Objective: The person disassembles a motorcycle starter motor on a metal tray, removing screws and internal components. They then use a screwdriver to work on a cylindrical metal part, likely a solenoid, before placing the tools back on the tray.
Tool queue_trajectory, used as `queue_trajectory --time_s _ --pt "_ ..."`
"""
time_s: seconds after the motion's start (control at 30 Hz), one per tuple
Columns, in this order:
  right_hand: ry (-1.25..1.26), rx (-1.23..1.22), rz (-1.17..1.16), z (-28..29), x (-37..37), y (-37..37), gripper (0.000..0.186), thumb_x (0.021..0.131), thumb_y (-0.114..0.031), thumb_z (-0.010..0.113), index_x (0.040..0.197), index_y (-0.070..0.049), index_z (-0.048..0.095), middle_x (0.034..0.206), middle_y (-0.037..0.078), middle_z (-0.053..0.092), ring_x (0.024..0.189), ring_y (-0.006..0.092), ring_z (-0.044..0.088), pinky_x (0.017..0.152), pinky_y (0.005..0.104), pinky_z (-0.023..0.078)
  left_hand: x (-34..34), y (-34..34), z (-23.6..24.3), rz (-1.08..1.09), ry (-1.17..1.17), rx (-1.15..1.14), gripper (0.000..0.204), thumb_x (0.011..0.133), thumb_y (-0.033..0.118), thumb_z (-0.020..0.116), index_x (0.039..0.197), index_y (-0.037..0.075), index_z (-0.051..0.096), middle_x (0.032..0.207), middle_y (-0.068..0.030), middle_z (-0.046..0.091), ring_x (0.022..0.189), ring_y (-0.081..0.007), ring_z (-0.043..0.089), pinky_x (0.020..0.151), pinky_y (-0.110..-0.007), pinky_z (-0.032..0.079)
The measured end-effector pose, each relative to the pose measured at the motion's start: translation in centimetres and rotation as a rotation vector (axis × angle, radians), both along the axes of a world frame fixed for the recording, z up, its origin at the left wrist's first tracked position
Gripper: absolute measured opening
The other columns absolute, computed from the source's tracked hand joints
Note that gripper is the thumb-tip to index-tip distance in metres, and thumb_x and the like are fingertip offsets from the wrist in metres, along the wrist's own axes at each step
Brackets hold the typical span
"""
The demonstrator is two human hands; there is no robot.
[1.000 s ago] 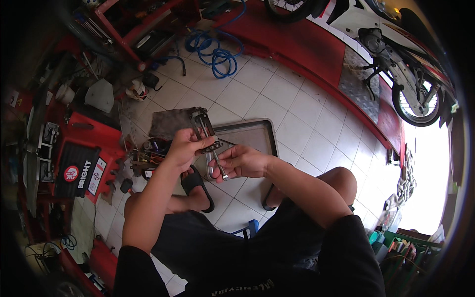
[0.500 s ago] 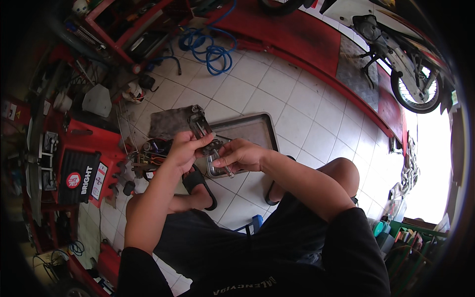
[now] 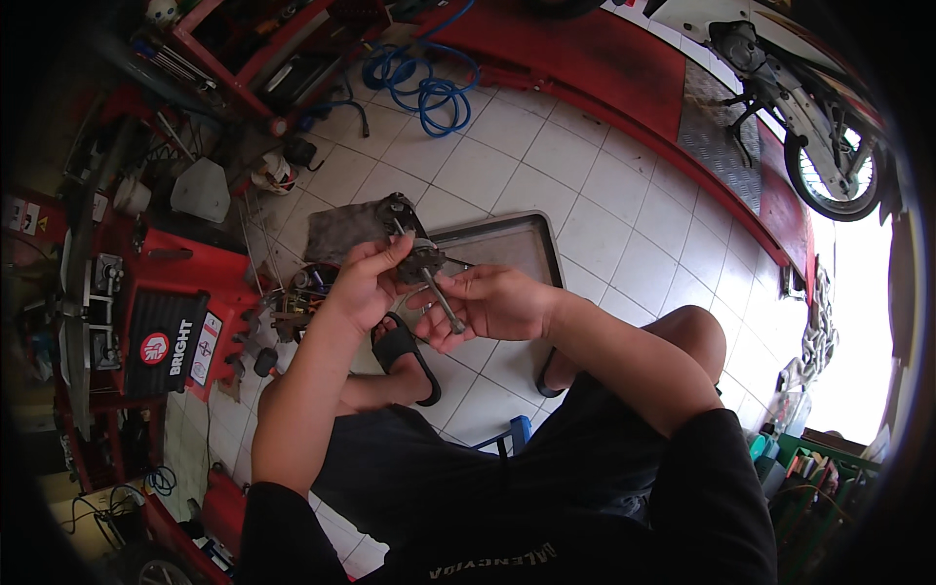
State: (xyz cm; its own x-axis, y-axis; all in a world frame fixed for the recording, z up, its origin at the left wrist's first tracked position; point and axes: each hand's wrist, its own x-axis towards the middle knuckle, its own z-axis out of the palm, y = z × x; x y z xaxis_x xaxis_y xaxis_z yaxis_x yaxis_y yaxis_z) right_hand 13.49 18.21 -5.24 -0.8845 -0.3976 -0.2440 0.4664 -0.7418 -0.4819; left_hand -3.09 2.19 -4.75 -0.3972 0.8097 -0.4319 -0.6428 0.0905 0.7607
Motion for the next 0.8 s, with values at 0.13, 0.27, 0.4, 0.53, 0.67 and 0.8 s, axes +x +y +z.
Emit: queue_trajectory --time_s 0.13,0.27,0.4,0.53,0.67,0.8 --pt "-0.093 0.128 -0.119 0.1 0.3 -1.1 0.038 0.105 -0.019 0.052 0.13 0.01 0.054 0.114 0.021 0.068 0.102 0.0265 0.069 0.087 0.0372 0.055 0.3 0.0 -0.2 -0.046 0.354 -0.003 0.031 0.089 0.009 0.076 0.116 0.001 0.063 0.103 -0.0061 0.07 0.092 -0.0148 0.069 0.08 -0.031 0.057" --pt "-0.129 0.618 0.021 0.5 0.0 -0.7 0.034 0.101 -0.007 0.057 0.13 0.01 0.053 0.115 0.02 0.068 0.106 0.0274 0.068 0.091 0.0377 0.055 0.5 -0.4 -0.9 -0.104 0.221 -0.007 0.037 0.091 0.006 0.073 0.124 -0.004 0.059 0.108 -0.0102 0.069 0.098 -0.0165 0.068 0.088 -0.031 0.056" --pt "-0.096 0.185 -0.063 -0.6 0.5 -0.6 0.038 0.09 -0.009 0.074 0.121 0.006 0.059 0.109 0.015 0.069 0.101 0.0229 0.069 0.089 0.0344 0.055 0.8 -0.1 -0.4 -0.076 0.256 -0.093 0.034 0.086 0.008 0.079 0.116 0.0 0.064 0.098 -0.0046 0.069 0.088 -0.0126 0.067 0.077 -0.028 0.056" --pt "-0.074 0.105 -0.043 -1.7 0.2 -0.3 0.051 0.079 -0.016 0.088 0.118 0.002 0.06 0.104 0.011 0.068 0.099 0.0184 0.067 0.089 0.0331 0.054 0.7 0.1 -0.5 -0.093 0.446 -0.043 0.04 0.084 0.004 0.08 0.119 -0.003 0.062 0.106 -0.0087 0.071 0.095 -0.0141 0.068 0.083 -0.03 0.056" --pt "0.036 0.744 0.024 -2.5 -0.1 -0.5 0.05 0.079 -0.014 0.087 0.117 0.005 0.06 0.102 0.011 0.068 0.1 0.0201 0.066 0.09 0.0346 0.053 2.0 0.2 0.5 -0.135 0.529 0.085 0.05 0.08 0.0 0.082 0.124 -0.006 0.061 0.112 -0.0115 0.071 0.102 -0.0166 0.068 0.089 -0.033 0.056" --pt "0.283 0.787 -0.178 -2.4 0.4 -0.9 0.039 0.076 -0.017 0.087 0.102 0.003 0.065 0.089 0.008 0.069 0.084 0.0203 0.066 0.079 0.0342 0.052 2.5 -0.6 1.5 -0.169 0.719 0.244 0.055 0.076 -0.001 0.085 0.126 -0.004 0.062 0.116 -0.0117 0.071 0.103 -0.0176 0.069 0.093 -0.034 0.056"
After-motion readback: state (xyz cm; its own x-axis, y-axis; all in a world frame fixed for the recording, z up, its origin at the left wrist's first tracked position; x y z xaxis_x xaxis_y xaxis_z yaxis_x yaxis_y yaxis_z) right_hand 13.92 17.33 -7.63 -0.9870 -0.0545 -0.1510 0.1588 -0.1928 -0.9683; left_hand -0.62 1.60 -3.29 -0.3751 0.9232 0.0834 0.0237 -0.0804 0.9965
